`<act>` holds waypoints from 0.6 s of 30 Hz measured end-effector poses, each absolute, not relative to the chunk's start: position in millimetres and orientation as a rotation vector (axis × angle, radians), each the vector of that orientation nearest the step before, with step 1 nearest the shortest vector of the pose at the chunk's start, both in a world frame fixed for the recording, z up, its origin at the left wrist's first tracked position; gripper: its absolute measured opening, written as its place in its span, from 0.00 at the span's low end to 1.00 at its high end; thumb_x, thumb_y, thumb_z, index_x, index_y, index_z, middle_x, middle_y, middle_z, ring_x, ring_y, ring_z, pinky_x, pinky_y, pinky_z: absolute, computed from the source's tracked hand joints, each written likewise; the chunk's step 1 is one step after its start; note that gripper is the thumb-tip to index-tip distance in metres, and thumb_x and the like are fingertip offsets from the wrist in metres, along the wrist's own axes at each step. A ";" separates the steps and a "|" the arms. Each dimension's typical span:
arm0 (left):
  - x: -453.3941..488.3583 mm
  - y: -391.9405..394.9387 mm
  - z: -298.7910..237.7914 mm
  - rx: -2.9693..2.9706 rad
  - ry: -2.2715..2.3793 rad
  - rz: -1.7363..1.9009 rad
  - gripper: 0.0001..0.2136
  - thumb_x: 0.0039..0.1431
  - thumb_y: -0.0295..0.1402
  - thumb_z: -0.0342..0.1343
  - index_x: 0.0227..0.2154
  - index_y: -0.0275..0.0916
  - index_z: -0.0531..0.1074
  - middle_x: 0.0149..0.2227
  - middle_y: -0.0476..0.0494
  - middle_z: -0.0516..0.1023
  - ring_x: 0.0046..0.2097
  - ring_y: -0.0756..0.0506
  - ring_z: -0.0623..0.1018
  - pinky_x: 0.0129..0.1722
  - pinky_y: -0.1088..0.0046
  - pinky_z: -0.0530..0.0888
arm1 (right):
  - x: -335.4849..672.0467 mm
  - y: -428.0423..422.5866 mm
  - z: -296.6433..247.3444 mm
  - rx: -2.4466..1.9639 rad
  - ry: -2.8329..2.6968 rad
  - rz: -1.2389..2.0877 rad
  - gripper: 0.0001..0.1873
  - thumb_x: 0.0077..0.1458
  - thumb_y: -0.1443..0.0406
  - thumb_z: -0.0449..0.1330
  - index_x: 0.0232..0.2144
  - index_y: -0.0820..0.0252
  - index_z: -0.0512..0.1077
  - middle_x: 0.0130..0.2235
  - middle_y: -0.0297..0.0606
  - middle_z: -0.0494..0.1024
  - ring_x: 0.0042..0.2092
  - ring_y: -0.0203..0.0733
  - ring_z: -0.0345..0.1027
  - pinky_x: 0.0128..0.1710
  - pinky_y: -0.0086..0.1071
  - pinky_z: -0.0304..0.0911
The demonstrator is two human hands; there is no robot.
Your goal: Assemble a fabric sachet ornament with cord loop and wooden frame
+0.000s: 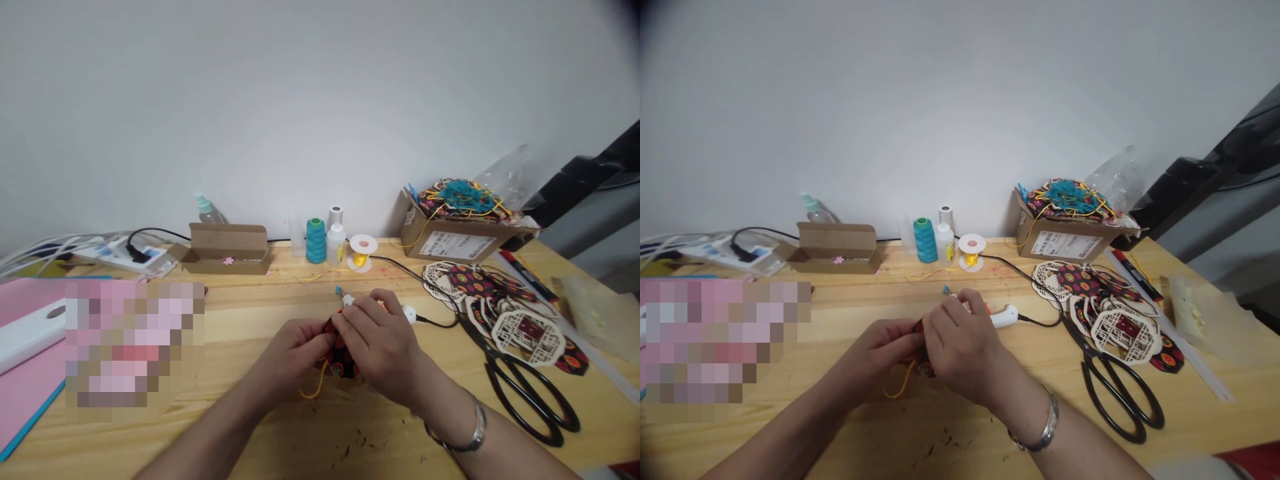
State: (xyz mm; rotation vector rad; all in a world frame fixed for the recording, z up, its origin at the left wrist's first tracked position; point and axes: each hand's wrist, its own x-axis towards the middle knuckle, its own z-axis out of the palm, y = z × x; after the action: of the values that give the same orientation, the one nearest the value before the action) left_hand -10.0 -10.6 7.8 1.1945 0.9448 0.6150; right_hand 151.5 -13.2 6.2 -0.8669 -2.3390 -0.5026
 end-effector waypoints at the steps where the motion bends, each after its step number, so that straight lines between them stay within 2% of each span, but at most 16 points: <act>1: -10.3 -10.6 7.4 1.203 0.942 0.615 0.09 0.51 0.33 0.50 0.22 0.34 0.68 0.22 0.51 0.65 0.26 0.51 0.62 0.29 0.73 0.60 | 151.4 -13.0 6.1 -0.858 -2.339 -0.508 0.11 0.56 0.74 0.49 0.28 0.65 0.71 0.28 0.40 0.73 0.34 0.42 0.61 0.38 0.41 0.53; 11: -11.7 -11.1 6.6 1.261 0.960 0.601 0.10 0.53 0.34 0.49 0.22 0.34 0.68 0.21 0.52 0.64 0.26 0.51 0.62 0.28 0.74 0.59 | 152.4 -12.0 4.4 -0.804 -2.337 -0.531 0.11 0.56 0.74 0.50 0.26 0.65 0.70 0.28 0.40 0.72 0.35 0.42 0.61 0.39 0.41 0.53; 18: -11.6 -13.3 7.0 1.169 0.935 0.616 0.09 0.52 0.34 0.52 0.23 0.34 0.72 0.22 0.50 0.70 0.26 0.51 0.67 0.29 0.74 0.63 | 155.4 -6.4 2.3 -0.905 -2.305 -0.452 0.11 0.57 0.72 0.49 0.29 0.64 0.70 0.28 0.40 0.72 0.35 0.42 0.60 0.39 0.40 0.53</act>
State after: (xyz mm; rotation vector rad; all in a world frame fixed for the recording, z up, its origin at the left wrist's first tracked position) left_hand -11.6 -13.3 7.0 1.1686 0.9347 0.6160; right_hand 155.4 -6.4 2.3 -0.9048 -2.3047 -0.4519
